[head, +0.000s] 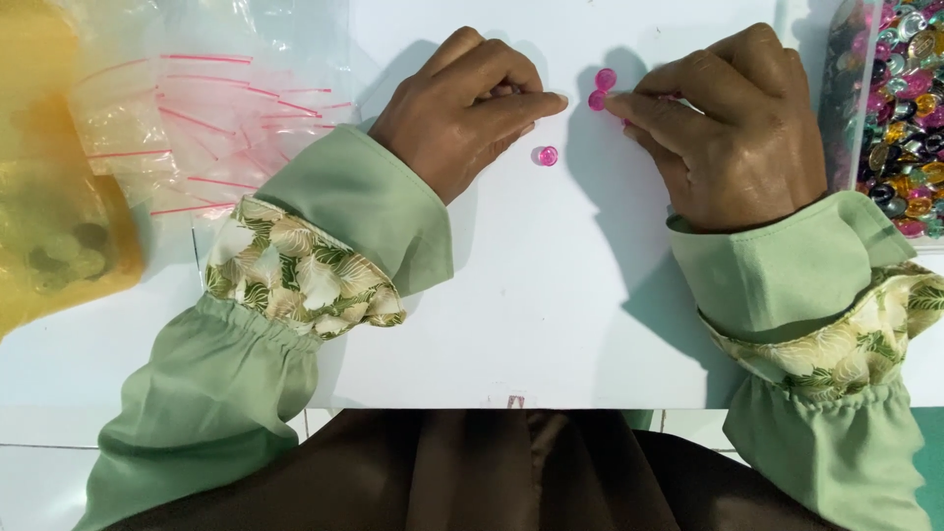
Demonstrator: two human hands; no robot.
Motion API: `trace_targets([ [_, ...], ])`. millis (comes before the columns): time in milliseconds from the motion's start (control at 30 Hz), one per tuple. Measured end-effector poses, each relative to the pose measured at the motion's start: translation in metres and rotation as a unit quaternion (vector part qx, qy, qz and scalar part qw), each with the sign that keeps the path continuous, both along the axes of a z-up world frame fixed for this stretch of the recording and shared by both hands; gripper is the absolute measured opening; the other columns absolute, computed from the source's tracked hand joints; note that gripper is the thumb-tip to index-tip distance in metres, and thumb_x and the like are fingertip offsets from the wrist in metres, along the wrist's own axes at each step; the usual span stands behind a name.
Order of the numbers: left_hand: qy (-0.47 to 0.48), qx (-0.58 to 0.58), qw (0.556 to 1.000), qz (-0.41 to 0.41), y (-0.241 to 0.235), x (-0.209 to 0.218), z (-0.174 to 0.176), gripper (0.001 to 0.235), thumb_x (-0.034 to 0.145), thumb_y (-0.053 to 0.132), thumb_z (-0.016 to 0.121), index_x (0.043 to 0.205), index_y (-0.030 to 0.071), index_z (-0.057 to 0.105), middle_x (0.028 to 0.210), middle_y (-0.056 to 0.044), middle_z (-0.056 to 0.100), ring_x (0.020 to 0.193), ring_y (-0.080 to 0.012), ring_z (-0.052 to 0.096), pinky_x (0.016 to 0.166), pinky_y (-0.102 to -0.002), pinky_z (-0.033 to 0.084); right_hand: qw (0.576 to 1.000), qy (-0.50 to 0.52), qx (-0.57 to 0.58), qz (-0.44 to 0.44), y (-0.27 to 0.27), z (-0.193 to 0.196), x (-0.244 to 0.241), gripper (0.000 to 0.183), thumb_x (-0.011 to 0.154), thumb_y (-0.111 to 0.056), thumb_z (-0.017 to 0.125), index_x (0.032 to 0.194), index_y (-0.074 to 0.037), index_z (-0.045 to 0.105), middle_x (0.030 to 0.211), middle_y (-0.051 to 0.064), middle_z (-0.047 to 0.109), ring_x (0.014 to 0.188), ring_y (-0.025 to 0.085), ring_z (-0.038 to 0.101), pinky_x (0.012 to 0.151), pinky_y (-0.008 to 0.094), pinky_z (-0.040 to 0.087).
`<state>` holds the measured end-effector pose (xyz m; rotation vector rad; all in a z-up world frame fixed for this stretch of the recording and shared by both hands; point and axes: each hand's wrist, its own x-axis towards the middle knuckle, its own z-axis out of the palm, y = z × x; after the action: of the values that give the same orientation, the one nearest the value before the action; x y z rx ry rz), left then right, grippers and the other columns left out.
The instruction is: The person sorts colorful buttons from a container onto a white table, then places them into small clear plastic bags. They repeat this process with different button colors, sealing each bag after filling it.
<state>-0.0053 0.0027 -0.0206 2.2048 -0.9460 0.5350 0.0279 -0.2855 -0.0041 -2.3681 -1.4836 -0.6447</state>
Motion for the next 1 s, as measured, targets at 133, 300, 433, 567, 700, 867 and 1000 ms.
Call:
trace_targets([
  [133, 0.216, -0.075, 0.973, 0.030, -0.005, -0.005, 0.012, 0.017, 0.099, 0.002, 0.076, 0.102, 0.011, 0.061, 0.094, 0.005, 0.059, 0.093, -0.0119, 0.048, 0.076, -0.027, 0.046, 0.999, -0.010, -0.020, -0.030, 0.002, 0.006, -0.008, 0.018, 0.113, -0.006, 0.099, 0.124, -0.013, 0.087, 0.112, 0.001, 0.078, 0.105, 0.029, 0.055, 0.082, 0.043, 0.044],
  [300, -0.024, -0.008, 1.000, -0.019, 0.002, 0.003, -0.003, 0.041, 0.097, -0.018, 0.083, 0.125, 0.007, 0.067, 0.108, -0.007, 0.064, 0.091, -0.0255, 0.049, 0.070, -0.033, 0.049, 0.999, 0.010, -0.047, -0.025, 0.005, 0.010, -0.013, 0.017, 0.111, -0.011, 0.095, 0.122, -0.019, 0.086, 0.115, -0.002, 0.079, 0.101, 0.027, 0.058, 0.082, 0.041, 0.043],
  [433, -0.070, -0.001, 0.997, -0.022, 0.002, 0.008, 0.001, 0.031, 0.098, -0.015, 0.082, 0.117, 0.006, 0.071, 0.105, -0.008, 0.064, 0.086, -0.0250, 0.048, 0.070, -0.033, 0.052, 0.998, 0.060, -0.015, 0.027, 0.011, 0.013, -0.011, 0.014, 0.108, -0.009, 0.093, 0.119, -0.014, 0.086, 0.113, 0.002, 0.077, 0.099, 0.029, 0.057, 0.079, 0.043, 0.044],
  [567, -0.060, 0.034, 0.997, -0.031, 0.006, 0.010, 0.000, 0.046, 0.091, -0.014, 0.088, 0.125, 0.007, 0.065, 0.108, -0.009, 0.059, 0.086, -0.0267, 0.045, 0.077, -0.038, 0.046, 0.992, 0.128, 0.019, 0.012, 0.006, 0.023, -0.011, 0.009, 0.112, 0.005, 0.082, 0.121, 0.002, 0.085, 0.111, 0.017, 0.076, 0.098, 0.035, 0.060, 0.089, 0.045, 0.047],
  [700, -0.044, 0.035, 0.998, -0.026, 0.008, 0.009, 0.004, 0.031, 0.102, -0.001, 0.082, 0.126, 0.004, 0.063, 0.104, -0.010, 0.055, 0.088, -0.0275, 0.047, 0.082, -0.039, 0.048, 0.993, 0.106, 0.015, -0.045, -0.013, 0.015, -0.006, 0.012, 0.120, 0.015, 0.079, 0.130, 0.011, 0.085, 0.111, 0.024, 0.070, 0.102, 0.040, 0.059, 0.091, 0.050, 0.050],
  [867, -0.051, 0.026, 0.998, -0.015, 0.007, 0.009, -0.001, 0.019, 0.103, 0.002, 0.080, 0.118, 0.006, 0.068, 0.099, -0.008, 0.055, 0.086, -0.0266, 0.045, 0.077, -0.036, 0.047, 0.989, 0.139, 0.008, -0.058, -0.014, 0.006, -0.005, 0.020, 0.113, 0.001, 0.089, 0.131, 0.009, 0.084, 0.118, 0.024, 0.068, 0.110, 0.041, 0.063, 0.095, 0.052, 0.057],
  [1000, -0.059, 0.022, 0.998, -0.006, 0.005, 0.009, -0.001, 0.020, 0.101, -0.004, 0.082, 0.110, 0.009, 0.069, 0.095, -0.005, 0.053, 0.083, -0.0241, 0.043, 0.070, -0.033, 0.045, 0.989, 0.142, 0.000, -0.039, -0.014, -0.009, 0.002, 0.019, 0.110, 0.000, 0.087, 0.128, 0.005, 0.084, 0.116, 0.021, 0.068, 0.105, 0.039, 0.065, 0.089, 0.050, 0.060],
])
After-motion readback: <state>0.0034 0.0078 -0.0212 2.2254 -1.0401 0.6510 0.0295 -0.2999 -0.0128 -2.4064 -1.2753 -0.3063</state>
